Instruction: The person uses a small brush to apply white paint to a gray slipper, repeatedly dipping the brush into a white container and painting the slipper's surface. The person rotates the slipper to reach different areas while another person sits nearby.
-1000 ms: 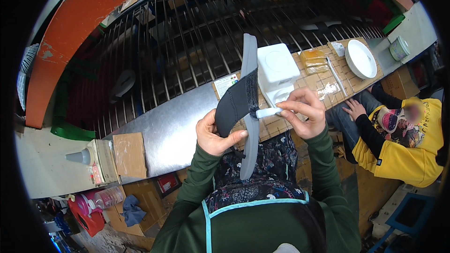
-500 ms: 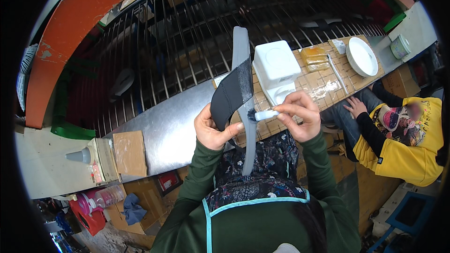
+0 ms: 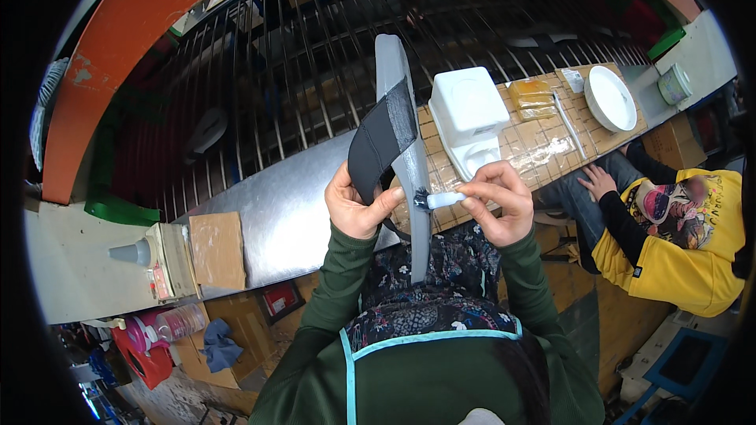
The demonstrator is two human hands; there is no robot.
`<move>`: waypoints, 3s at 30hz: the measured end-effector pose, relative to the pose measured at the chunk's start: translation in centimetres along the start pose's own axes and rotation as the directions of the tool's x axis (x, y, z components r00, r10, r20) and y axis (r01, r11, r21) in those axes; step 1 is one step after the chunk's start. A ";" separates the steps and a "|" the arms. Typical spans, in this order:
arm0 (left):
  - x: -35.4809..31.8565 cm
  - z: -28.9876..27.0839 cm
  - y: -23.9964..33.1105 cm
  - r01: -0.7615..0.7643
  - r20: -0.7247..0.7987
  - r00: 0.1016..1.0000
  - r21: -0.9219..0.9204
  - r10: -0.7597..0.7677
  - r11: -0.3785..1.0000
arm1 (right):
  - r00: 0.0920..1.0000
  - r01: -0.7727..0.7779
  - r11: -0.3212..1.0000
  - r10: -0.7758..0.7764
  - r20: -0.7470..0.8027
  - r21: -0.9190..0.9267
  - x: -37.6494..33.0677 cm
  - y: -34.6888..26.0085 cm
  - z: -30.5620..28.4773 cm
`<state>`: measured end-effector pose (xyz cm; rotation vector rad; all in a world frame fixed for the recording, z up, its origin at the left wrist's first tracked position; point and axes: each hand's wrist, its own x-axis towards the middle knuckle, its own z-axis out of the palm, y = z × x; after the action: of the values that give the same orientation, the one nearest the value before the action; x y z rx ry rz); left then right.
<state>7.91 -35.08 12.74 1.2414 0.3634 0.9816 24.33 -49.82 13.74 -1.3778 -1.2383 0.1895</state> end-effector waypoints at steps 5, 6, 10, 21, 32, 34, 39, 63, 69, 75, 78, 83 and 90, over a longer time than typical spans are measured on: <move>0.1 -0.3 0.2 0.007 0.005 1.000 0.026 -0.007 1.000 | 0.998 0.036 0.997 -0.032 0.056 -0.062 -0.1 -0.4 -0.4; 0.1 -0.3 0.2 0.009 -0.006 1.000 0.024 -0.008 1.000 | 0.997 0.033 0.997 -0.028 0.072 -0.077 -0.1 -0.5 -0.5; 0.2 -0.4 0.1 0.015 -0.025 1.000 0.009 -0.015 1.000 | 0.994 0.051 0.993 -0.040 0.105 -0.104 -0.4 -1.1 -0.9; 0.7 0.1 -0.6 -0.031 0.161 0.985 -0.193 0.063 0.981 | 0.987 -0.152 0.977 0.157 -0.020 0.150 1.8 0.2 0.3; 1.0 0.1 -1.3 -0.020 -0.081 0.997 -0.190 0.004 0.982 | 0.969 -0.248 0.943 0.239 0.069 0.220 1.0 0.2 0.4; 1.3 0.0 -1.5 -0.110 -0.072 0.993 -0.193 0.098 0.975 | 0.983 -0.183 0.915 0.163 0.087 0.358 0.7 0.5 0.5; 1.7 -1.0 -2.2 -0.181 -0.089 0.982 -0.150 0.169 0.972 | 0.915 -0.387 0.890 0.403 -0.017 0.241 0.1 0.6 1.4; 0.3 -0.8 -0.8 -0.130 -0.105 0.978 0.359 0.179 0.924 | 0.978 -0.195 0.980 0.192 -0.081 -0.026 -0.5 -0.7 0.9; 0.3 -0.7 -0.6 -0.138 -0.013 0.988 0.370 0.154 0.919 | 0.985 -0.093 0.989 0.075 -0.158 -0.116 1.2 -0.4 1.2; 0.7 -0.9 -0.3 -0.195 0.044 0.980 0.421 0.195 0.886 | 0.998 -0.061 0.989 0.059 -0.024 -0.131 1.4 -0.5 0.3; 0.9 -1.1 -0.1 -0.210 0.051 0.977 0.419 0.209 0.883 | 1.000 -0.026 0.984 0.023 -0.020 -0.174 1.2 -0.4 0.1; 1.3 -1.3 0.0 -0.231 0.058 0.972 0.430 0.229 0.873 | 0.999 -0.045 0.988 0.045 -0.005 -0.149 0.7 -0.2 -0.1; 1.6 -1.7 0.2 -0.126 0.009 0.991 0.391 0.133 0.912 | 0.996 -0.078 0.993 0.082 0.038 -0.087 0.2 -0.4 -0.2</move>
<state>7.50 -32.81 12.81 1.6377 0.5143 1.0661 24.30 -49.89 14.20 -1.5055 -1.2383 0.2235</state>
